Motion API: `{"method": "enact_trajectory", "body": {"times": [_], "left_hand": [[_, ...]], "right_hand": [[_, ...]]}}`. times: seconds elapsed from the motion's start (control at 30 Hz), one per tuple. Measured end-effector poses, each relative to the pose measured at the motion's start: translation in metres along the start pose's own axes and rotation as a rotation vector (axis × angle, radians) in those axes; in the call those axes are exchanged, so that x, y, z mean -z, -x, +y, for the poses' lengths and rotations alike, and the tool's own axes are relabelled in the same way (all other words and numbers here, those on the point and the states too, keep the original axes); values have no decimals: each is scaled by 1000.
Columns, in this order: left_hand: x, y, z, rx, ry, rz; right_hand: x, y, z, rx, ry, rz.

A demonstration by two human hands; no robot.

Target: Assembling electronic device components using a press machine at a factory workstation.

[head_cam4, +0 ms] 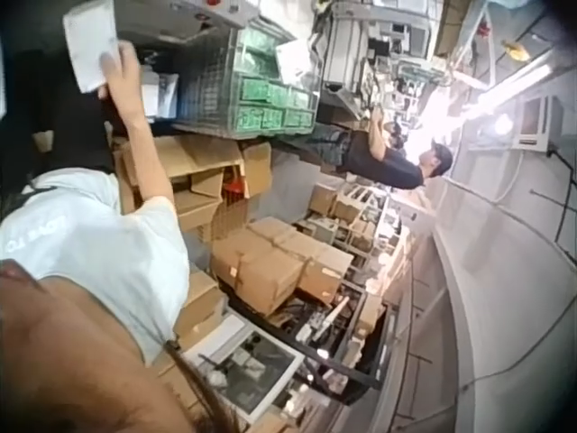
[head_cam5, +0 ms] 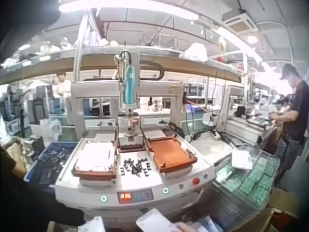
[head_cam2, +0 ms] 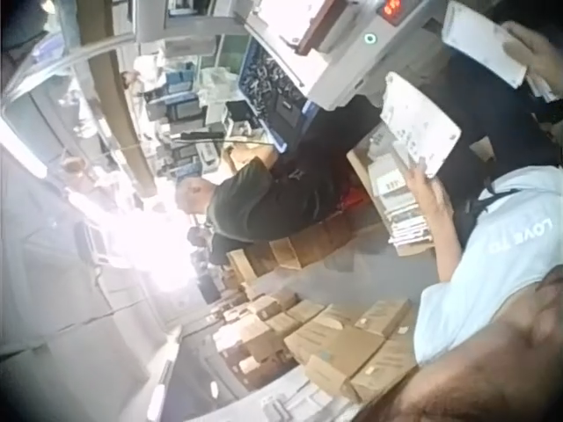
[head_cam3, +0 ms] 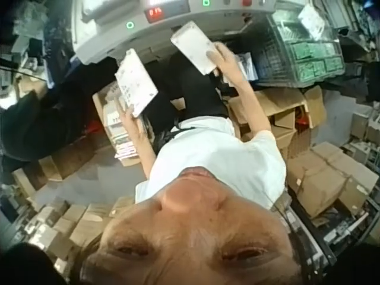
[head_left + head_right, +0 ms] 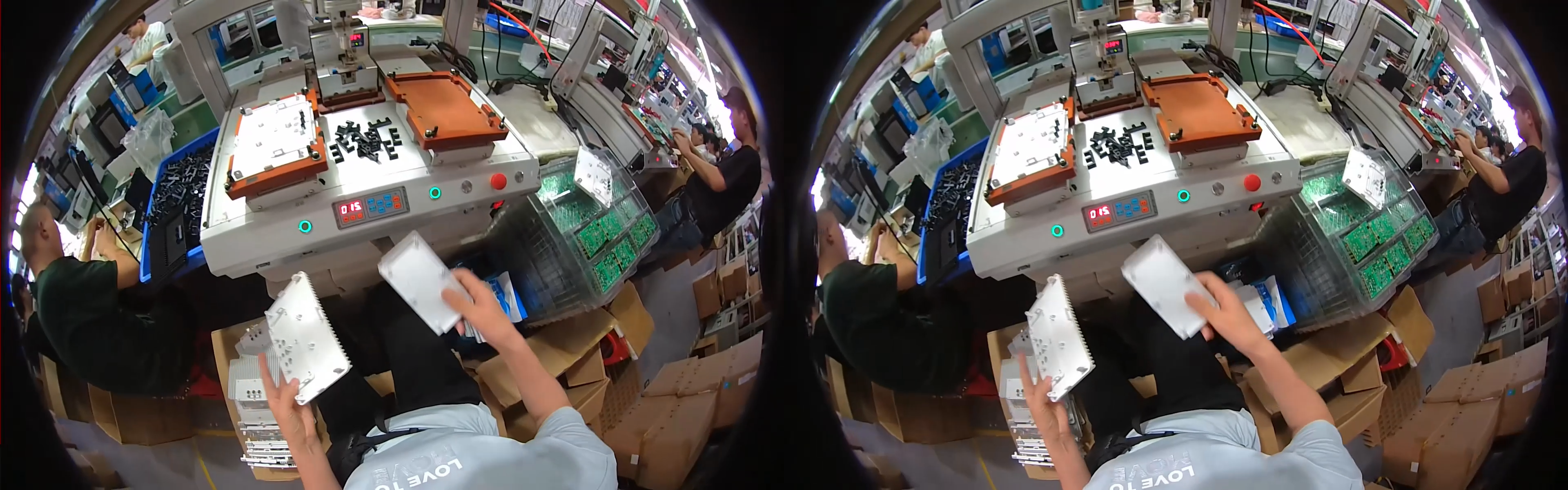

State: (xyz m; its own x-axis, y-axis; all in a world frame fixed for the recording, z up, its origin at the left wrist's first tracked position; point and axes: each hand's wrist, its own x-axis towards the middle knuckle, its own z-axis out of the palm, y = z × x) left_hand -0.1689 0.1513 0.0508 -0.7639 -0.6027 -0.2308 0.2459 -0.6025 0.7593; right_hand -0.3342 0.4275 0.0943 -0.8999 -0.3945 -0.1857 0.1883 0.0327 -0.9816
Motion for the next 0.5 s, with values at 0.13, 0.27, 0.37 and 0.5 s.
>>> {"method": "enact_trajectory", "body": {"times": [0.13, 0.27, 0.37, 0.5], "left_hand": [[3, 1, -9, 121, 180, -79], [33, 7, -24, 239, 189, -41], [34, 16, -19, 231, 214, -38], [45, 19, -14, 206, 208, -95]], "right_hand": [[-26, -64, -55, 230, -72, 30], [-42, -138, -74, 319, -38, 117], [-50, -167, -84, 355, 93, 244], [-59, -189, -94, 439, 263, 376]]}}
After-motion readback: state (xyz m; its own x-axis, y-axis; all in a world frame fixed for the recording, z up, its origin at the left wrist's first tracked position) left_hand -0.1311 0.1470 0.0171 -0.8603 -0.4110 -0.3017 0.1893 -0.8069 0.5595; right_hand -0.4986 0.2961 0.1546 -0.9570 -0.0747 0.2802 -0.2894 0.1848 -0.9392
